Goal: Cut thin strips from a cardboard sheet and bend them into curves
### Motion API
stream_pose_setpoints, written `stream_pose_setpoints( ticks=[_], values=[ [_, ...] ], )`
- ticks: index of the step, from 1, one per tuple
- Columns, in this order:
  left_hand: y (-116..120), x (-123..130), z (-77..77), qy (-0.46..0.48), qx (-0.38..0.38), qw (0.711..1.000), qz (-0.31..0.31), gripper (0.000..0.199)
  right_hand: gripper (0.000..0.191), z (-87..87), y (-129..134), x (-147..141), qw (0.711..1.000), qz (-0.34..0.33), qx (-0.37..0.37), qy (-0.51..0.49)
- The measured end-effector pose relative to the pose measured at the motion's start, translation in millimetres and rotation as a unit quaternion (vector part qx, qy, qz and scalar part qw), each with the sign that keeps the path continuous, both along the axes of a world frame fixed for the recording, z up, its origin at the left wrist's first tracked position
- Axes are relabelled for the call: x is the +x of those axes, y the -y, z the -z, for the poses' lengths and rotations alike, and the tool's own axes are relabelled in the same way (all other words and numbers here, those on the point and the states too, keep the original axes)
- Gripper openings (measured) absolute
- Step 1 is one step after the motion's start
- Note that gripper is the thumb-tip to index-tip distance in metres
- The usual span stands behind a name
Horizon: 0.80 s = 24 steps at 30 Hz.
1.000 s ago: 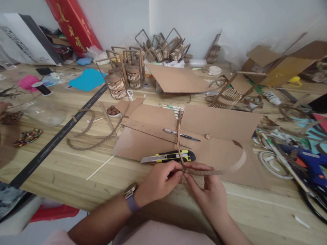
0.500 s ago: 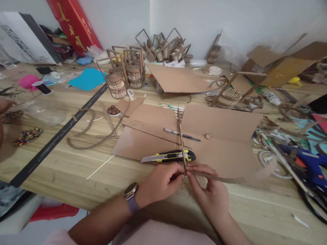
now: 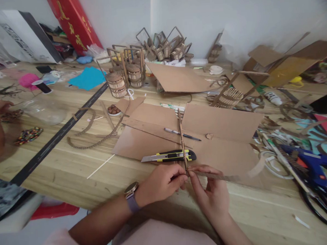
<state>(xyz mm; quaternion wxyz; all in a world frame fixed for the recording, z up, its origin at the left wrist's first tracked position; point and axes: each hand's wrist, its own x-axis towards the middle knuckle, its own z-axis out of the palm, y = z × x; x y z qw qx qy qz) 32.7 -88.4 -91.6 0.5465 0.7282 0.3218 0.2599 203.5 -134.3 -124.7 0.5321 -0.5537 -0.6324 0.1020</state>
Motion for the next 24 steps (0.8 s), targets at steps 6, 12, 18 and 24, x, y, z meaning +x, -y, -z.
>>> stream_pose_setpoints(
  ticks=[6, 12, 18, 24],
  values=[
    [-0.5, -1.0, -0.2, -0.001, -0.011, 1.0, 0.011, 0.019, 0.02, 6.6, 2.2, -1.0, 0.996, 0.015, -0.022, -0.083],
    [-0.7, -0.8, -1.3, 0.038, -0.04, 0.998, 0.021, 0.018, 0.019, -1.8, 1.0, -5.6, 0.99, -0.01, -0.021, -0.14],
    [-0.7, -0.5, 0.1, 0.043, -0.043, 0.998, 0.005, 0.015, 0.018, -2.5, 0.6, -4.9, 0.991, -0.027, -0.011, -0.127],
    [-0.2, 1.7, -0.2, 0.005, -0.012, 0.999, -0.049, 0.012, 0.016, -6.5, -1.1, -1.7, 0.998, -0.053, 0.031, -0.02]
  ],
)
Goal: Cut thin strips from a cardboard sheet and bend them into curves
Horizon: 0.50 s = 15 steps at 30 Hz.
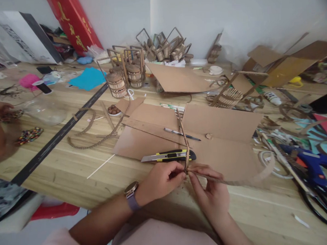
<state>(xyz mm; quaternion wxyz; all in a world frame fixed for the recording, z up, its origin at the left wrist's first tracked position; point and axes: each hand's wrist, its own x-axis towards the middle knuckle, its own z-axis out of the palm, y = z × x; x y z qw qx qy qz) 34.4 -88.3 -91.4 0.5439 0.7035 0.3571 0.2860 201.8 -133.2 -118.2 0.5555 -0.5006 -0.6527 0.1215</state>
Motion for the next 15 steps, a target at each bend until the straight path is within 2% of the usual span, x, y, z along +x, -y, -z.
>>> stream_pose_setpoints(
  ticks=[6, 11, 15],
  values=[
    [-1.0, 0.8, 2.2, -0.02, 0.007, 1.0, -0.022, 0.016, 0.022, -5.9, -0.7, -0.1, 0.994, 0.03, 0.012, 0.109],
    [-1.2, -0.1, 3.5, -0.021, 0.011, 1.0, -0.014, 0.014, 0.019, -1.9, 1.9, -1.7, 0.988, 0.065, 0.009, 0.138],
    [-1.6, -0.2, 3.2, -0.027, 0.017, 0.999, -0.018, 0.013, 0.024, -1.9, 3.6, -1.9, 0.987, 0.065, -0.038, 0.14]
  ],
)
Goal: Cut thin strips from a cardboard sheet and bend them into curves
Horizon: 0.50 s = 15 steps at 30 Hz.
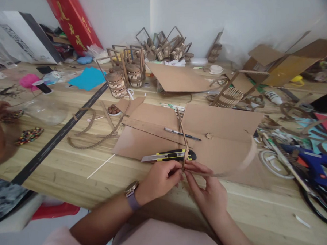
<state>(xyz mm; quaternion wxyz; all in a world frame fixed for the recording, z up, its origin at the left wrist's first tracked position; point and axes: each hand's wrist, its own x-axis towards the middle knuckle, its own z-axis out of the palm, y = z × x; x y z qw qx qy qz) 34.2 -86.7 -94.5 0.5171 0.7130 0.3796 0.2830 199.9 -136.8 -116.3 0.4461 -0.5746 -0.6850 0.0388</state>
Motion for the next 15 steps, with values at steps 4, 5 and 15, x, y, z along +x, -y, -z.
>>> stream_pose_setpoints(
  ticks=[4, 5, 15],
  values=[
    [-0.5, 0.3, -1.6, -0.007, 0.0, 1.0, 0.0, 0.015, 0.025, -2.2, 0.1, 1.5, 1.0, -0.004, -0.018, -0.007],
    [-0.5, 0.3, -1.8, -0.007, -0.002, 1.0, 0.0, 0.016, 0.025, -2.5, -0.1, 1.7, 1.0, -0.006, -0.019, -0.008],
    [-0.7, 0.8, 0.8, 0.039, -0.068, 0.996, -0.039, 0.015, 0.01, -2.9, -1.4, 8.6, 0.999, 0.021, 0.016, 0.036]
  ],
)
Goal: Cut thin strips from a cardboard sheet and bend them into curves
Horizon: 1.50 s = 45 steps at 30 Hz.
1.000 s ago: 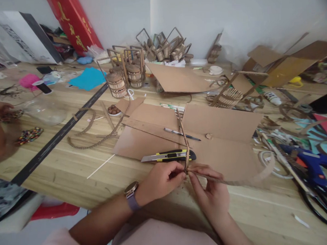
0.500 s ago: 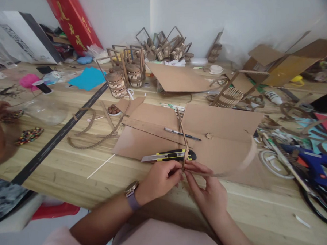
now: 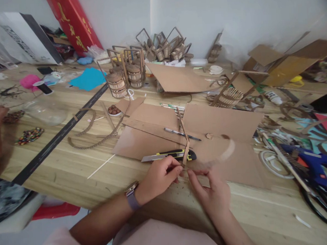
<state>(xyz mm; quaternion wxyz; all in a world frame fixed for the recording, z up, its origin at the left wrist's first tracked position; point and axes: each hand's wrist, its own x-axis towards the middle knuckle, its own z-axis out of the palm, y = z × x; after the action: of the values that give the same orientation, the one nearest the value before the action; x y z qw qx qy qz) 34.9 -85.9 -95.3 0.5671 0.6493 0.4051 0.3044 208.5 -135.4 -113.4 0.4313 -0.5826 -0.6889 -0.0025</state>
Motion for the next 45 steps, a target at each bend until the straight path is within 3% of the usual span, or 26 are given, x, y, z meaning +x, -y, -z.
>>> stream_pose_setpoints(
  ticks=[4, 7, 12, 18, 23, 32, 37, 41, 45],
  values=[
    [0.1, 0.7, -0.9, 0.01, -0.002, 1.0, -0.003, 0.015, 0.009, -3.2, -1.6, -0.4, 0.994, -0.093, 0.038, 0.031],
    [1.3, 1.4, -0.8, -0.006, 0.018, 1.0, 0.015, 0.015, 0.019, -3.5, -3.3, -2.4, 0.994, -0.07, 0.066, 0.042],
    [2.6, 1.0, 1.3, -0.081, 0.107, 0.991, 0.024, 0.011, 0.013, -1.1, -4.7, -2.9, 0.995, -0.046, 0.065, 0.062],
    [3.6, -0.6, 11.4, -0.176, 0.254, 0.95, 0.053, 0.012, 0.006, -2.4, -5.6, -3.6, 0.989, -0.046, 0.081, 0.116],
    [5.2, -0.7, 16.2, -0.21, 0.311, 0.924, 0.074, 0.014, 0.007, -3.3, -6.3, -2.6, 0.986, -0.043, 0.072, 0.141],
    [4.6, 0.6, 9.3, -0.16, 0.238, 0.957, 0.039, 0.006, 0.006, 3.4, -4.7, 2.3, 0.999, -0.022, -0.012, 0.045],
    [3.9, 0.6, 3.3, -0.106, 0.157, 0.982, 0.007, 0.008, 0.016, 7.8, -5.5, 4.0, 0.99, 0.043, -0.078, -0.113],
    [3.5, 1.2, 0.7, -0.078, 0.125, 0.989, 0.0, 0.009, 0.038, 10.8, -10.8, 7.1, 0.951, -0.032, -0.172, -0.256],
    [3.7, 1.2, 1.8, -0.069, 0.124, 0.99, 0.014, 0.01, 0.016, 8.3, -12.9, 6.6, 0.954, -0.089, -0.141, -0.248]
  ],
)
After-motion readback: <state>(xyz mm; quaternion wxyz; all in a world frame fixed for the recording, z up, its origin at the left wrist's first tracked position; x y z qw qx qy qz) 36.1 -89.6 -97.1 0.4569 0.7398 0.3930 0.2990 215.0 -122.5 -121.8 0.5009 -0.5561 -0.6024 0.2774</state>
